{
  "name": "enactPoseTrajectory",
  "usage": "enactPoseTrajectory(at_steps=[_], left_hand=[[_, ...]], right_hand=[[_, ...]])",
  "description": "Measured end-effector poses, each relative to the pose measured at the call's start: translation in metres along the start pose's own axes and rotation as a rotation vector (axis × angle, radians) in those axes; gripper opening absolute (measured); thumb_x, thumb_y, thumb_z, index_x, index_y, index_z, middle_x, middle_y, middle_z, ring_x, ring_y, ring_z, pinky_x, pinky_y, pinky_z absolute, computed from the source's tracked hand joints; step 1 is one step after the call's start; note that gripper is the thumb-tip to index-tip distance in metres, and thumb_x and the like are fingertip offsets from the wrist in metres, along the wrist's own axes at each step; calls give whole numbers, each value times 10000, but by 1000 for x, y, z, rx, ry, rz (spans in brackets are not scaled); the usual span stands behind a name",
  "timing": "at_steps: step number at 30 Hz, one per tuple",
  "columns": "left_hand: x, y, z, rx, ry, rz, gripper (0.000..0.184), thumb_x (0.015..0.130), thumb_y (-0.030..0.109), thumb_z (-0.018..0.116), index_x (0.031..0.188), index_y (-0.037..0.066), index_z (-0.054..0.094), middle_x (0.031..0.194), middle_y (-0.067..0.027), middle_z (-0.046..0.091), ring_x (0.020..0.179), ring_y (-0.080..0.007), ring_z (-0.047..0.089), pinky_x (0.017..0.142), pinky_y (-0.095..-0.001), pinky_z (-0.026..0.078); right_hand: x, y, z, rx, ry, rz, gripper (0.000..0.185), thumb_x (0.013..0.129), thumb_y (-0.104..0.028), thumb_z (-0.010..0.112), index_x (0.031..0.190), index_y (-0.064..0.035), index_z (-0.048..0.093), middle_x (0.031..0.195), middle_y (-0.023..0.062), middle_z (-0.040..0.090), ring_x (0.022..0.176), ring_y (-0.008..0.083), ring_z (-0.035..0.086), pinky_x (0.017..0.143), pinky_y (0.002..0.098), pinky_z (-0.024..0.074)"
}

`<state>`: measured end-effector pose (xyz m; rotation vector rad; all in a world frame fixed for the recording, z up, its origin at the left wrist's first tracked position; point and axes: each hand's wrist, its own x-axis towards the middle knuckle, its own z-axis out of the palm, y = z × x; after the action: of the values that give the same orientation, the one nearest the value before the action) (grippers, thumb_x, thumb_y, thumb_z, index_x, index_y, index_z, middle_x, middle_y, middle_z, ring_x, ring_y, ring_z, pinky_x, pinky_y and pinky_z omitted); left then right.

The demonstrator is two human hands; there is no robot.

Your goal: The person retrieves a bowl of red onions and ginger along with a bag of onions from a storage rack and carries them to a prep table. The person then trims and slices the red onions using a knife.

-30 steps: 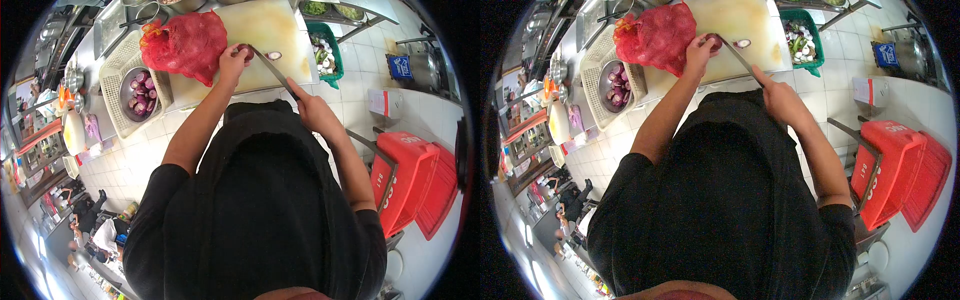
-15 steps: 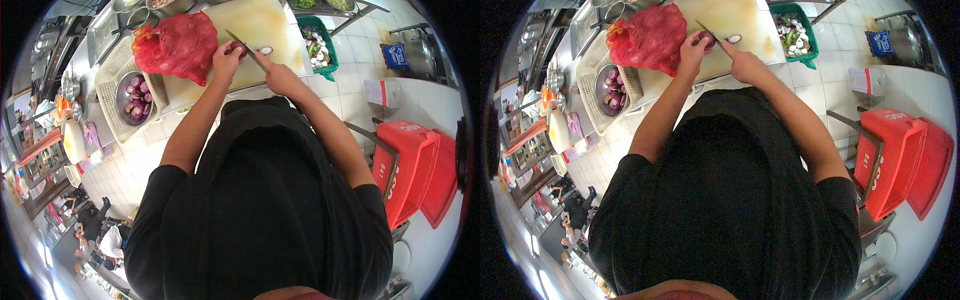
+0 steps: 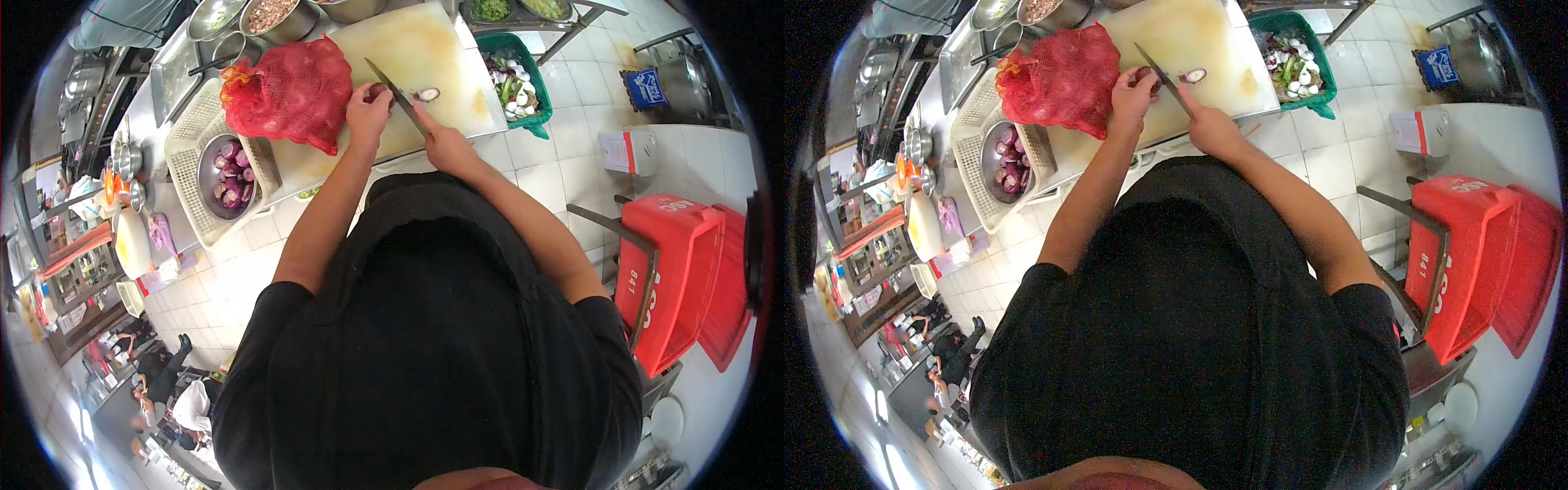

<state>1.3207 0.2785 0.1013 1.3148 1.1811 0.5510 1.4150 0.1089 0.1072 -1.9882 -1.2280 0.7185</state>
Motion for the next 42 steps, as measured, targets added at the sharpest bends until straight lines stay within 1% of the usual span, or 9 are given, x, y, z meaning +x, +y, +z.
enactPoseTrajectory(at_steps=[7, 11, 17, 20, 23, 26, 27, 33, 42], left_hand=[[7, 3, -23, -427, -147, -148, 419, 905, 114, 543, 1306, 5, 489, 1042, -167, 649, 797, -259, 680, 660, -380, 599], [-5, 14, -23, -559, -282, -185, 427, 932, 120, 474, 1342, 8, 433, 1073, -185, 641, 823, -292, 682, 693, -408, 598], [-16, 23, 2, -471, -383, -191, 418, 942, 161, 478, 1343, 45, 464, 1106, -187, 656, 837, -320, 680, 767, -444, 581], [-11, 13, 10, -522, -399, -223, 418, 950, 168, 476, 1351, 52, 463, 1114, -179, 657, 842, -323, 677, 766, -439, 579], [-6, 9, 7, -616, -468, -262, 419, 960, 182, 475, 1361, 63, 461, 1119, -176, 655, 847, -318, 675, 774, -431, 576], [-15, 19, 3, -711, -532, -302, 424, 954, 164, 479, 1365, 69, 435, 1113, -174, 646, 825, -283, 669, 733, -411, 570], [-17, 23, 3, -677, -541, -287, 428, 952, 170, 483, 1364, 69, 436, 1103, -171, 646, 820, -280, 666, 729, -405, 567], [-32, 30, 6, -632, -607, -246, 467, 934, 196, 515, 1378, 68, 446, 1044, -147, 642, 782, -258, 636, 684, -368, 533], [-41, 32, -11, -628, -648, -258, 511, 916, 203, 553, 1398, 73, 448, 1041, -145, 634, 749, -245, 613, 640, -343, 495]], right_hand=[[-15, 0, -48, 101, 19, 247, 633, 917, -94, 457, 1527, -195, 322, 851, 297, 650, 719, 374, 671, 728, 457, 528], [-27, -13, -70, 130, 64, 276, 579, 919, -117, 483, 1484, -177, 368, 993, 330, 642, 932, 496, 632, 837, 516, 507], [-23, -14, -49, 175, 87, 63, 535, 923, -124, 498, 1455, -144, 448, 761, 170, 643, 629, 248, 613, 653, 375, 511], [-31, -23, -63, 359, 108, 168, 507, 973, -172, 524, 1473, -174, 446, 693, 74, 590, 542, 157, 530, 554, 315, 470], [-25, -29, -78, 694, -16, 323, 510, 1007, -391, 529, 1458, -170, 441, 722, 82, 593, 579, 184, 561, 564, 330, 479], [-15, -56, -88, 861, 2, 453, 528, 1038, -545, 371, 1026, -62, 586, 626, 12, 496, 487, 101, 450, 472, 260, 382], [-9, -51, -85, 875, -32, 460, 608, 1020, -628, 285, 853, -80, 490, 602, 12, 484, 475, 106, 448, 464, 263, 372], [4, -49, -84, 943, -224, 539, 626, 999, -656, 323, 881, -66, 496, 585, 10, 474, 449, 115, 431, 448, 271, 359], [20, -32, -74, 784, -77, 503, 639, 997, -633, 377, 757, -58, 518, 586, 31, 487, 441, 132, 437, 426, 297, 355]])
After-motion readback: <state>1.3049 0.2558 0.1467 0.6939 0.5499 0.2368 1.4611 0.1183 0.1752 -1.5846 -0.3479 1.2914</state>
